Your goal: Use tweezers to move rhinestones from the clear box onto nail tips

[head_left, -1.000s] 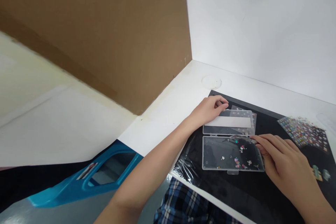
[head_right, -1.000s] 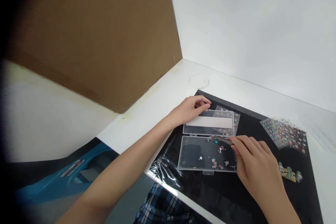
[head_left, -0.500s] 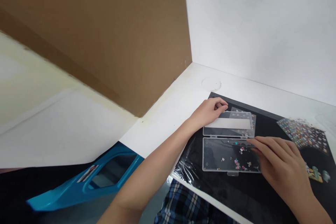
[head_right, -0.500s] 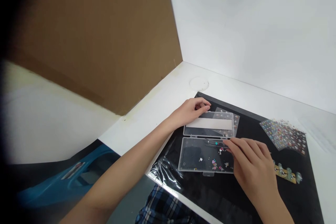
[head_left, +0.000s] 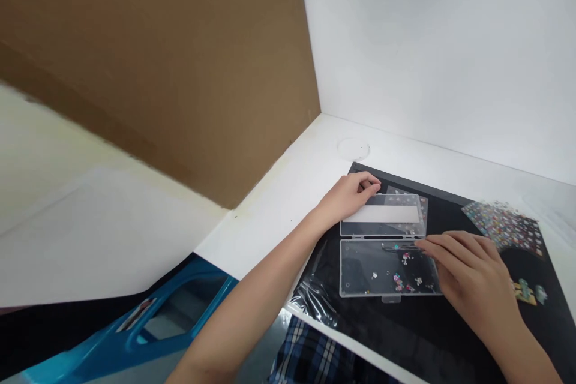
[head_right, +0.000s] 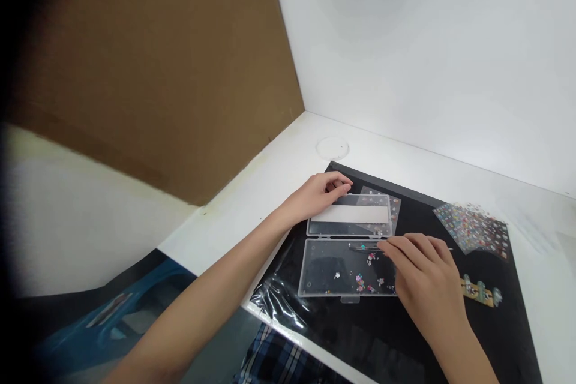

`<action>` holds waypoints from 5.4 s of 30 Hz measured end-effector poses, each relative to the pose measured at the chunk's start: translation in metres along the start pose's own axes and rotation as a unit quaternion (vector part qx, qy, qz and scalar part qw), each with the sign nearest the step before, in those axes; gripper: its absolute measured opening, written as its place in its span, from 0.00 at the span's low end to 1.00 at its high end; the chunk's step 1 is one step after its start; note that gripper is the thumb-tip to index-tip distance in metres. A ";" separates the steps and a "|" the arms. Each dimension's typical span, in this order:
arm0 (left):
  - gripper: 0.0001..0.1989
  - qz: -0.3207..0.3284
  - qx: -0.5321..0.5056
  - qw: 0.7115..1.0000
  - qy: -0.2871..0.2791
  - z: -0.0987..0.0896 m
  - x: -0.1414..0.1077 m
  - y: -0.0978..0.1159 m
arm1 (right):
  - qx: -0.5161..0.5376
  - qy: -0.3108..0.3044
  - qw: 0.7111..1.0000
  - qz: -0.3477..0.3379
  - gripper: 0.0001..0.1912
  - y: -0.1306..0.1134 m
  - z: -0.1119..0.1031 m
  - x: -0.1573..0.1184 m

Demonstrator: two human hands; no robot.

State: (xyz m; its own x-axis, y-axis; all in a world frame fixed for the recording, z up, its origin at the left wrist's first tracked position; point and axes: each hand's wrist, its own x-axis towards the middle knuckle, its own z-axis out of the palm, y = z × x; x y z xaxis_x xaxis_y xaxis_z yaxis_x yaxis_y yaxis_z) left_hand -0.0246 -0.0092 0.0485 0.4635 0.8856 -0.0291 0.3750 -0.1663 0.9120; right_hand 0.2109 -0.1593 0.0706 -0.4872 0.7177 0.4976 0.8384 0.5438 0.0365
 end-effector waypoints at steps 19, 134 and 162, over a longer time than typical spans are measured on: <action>0.10 0.011 0.010 1.000 -0.003 0.001 0.001 -0.003 | 0.006 -0.001 1.000 0.003 0.20 -0.001 0.005 -0.001; 0.18 0.050 -0.011 0.999 -0.017 0.006 0.022 -0.037 | 0.043 0.018 0.999 0.026 0.21 0.012 0.023 -0.013; 0.14 0.048 0.059 0.997 -0.025 0.004 0.018 -0.027 | 0.042 -0.003 0.999 0.019 0.21 0.014 0.018 -0.014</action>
State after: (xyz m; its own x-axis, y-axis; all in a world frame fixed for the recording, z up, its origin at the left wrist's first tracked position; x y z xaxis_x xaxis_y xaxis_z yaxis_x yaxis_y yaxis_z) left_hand -0.0231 0.0099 0.0222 0.5399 0.8411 0.0330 0.4181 -0.3020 0.8567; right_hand 0.2251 -0.1537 0.0489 -0.4570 0.7408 0.4923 0.8327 0.5509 -0.0560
